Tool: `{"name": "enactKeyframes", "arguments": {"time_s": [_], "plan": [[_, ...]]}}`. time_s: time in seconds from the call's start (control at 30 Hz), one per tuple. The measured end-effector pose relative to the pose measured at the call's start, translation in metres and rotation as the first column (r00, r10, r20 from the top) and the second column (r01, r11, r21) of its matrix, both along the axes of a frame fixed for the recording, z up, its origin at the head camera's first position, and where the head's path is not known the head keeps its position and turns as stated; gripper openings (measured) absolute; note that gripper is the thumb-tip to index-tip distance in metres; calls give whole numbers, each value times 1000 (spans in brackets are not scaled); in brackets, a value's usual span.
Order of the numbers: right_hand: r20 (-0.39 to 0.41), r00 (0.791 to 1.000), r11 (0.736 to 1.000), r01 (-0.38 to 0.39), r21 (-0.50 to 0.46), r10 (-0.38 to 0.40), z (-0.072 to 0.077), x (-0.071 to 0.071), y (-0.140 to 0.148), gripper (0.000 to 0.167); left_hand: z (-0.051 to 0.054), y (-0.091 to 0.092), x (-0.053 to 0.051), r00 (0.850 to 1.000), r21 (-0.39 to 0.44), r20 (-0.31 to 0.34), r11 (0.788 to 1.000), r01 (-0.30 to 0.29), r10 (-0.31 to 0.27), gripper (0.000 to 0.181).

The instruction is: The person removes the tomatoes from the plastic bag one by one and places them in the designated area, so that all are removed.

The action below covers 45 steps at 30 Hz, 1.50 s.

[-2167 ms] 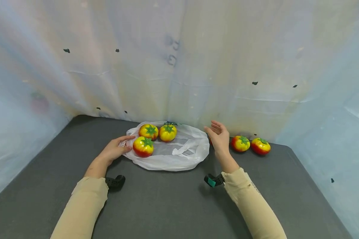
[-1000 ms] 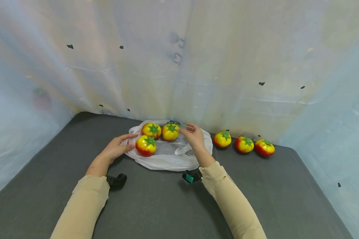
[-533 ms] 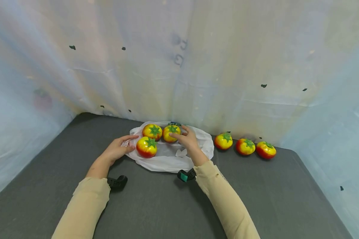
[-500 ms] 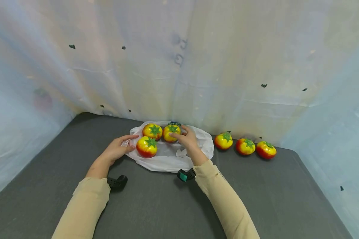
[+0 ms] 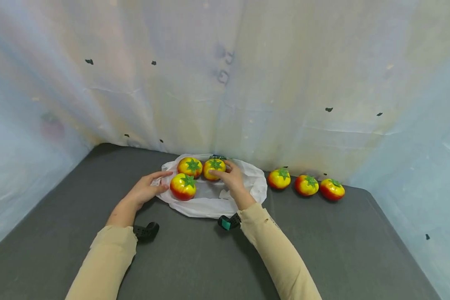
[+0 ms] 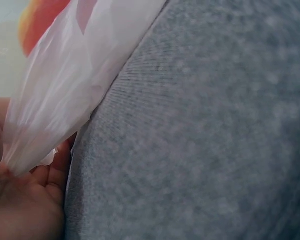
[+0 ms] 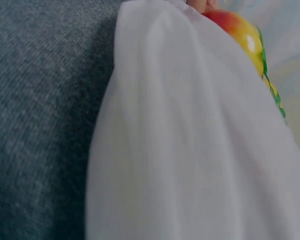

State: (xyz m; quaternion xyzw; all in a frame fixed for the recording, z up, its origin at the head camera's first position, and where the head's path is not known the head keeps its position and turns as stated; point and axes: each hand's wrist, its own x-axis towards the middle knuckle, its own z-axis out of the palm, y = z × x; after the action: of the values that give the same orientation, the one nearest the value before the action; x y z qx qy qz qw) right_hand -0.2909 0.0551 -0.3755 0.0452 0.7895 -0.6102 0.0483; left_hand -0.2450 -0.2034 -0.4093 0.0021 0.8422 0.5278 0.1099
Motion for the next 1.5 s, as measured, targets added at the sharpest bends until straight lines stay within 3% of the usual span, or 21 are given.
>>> {"name": "enactKeyframes", "arguments": {"time_s": [0.2, 0.33, 0.63, 1.2, 1.5], "plan": [[-32, 999, 1000, 12, 8, -11, -1, -2, -1, 69, 6, 1, -2, 1000, 2, -4, 1000, -9, 9, 55], [-20, 1000, 999, 21, 32, -20, -7, 0, -2, 69, 1, 0, 2, 1000, -1, 24, 1000, -8, 8, 56], [-43, 999, 998, 33, 50, -31, -9, 4, 0, 68, -4, 1, 2, 1000, 2, 12, 1000, -10, 9, 56], [-67, 996, 997, -54, 59, 58, 10, 27, 24, 69, -2, 1, 1, 1000, -4, 14, 1000, -3, 3, 56], [-82, 994, 996, -75, 47, 78, 14, 34, 39, 66, -2, 0, 1, 1000, -10, 19, 1000, 0, 0, 57]]}}
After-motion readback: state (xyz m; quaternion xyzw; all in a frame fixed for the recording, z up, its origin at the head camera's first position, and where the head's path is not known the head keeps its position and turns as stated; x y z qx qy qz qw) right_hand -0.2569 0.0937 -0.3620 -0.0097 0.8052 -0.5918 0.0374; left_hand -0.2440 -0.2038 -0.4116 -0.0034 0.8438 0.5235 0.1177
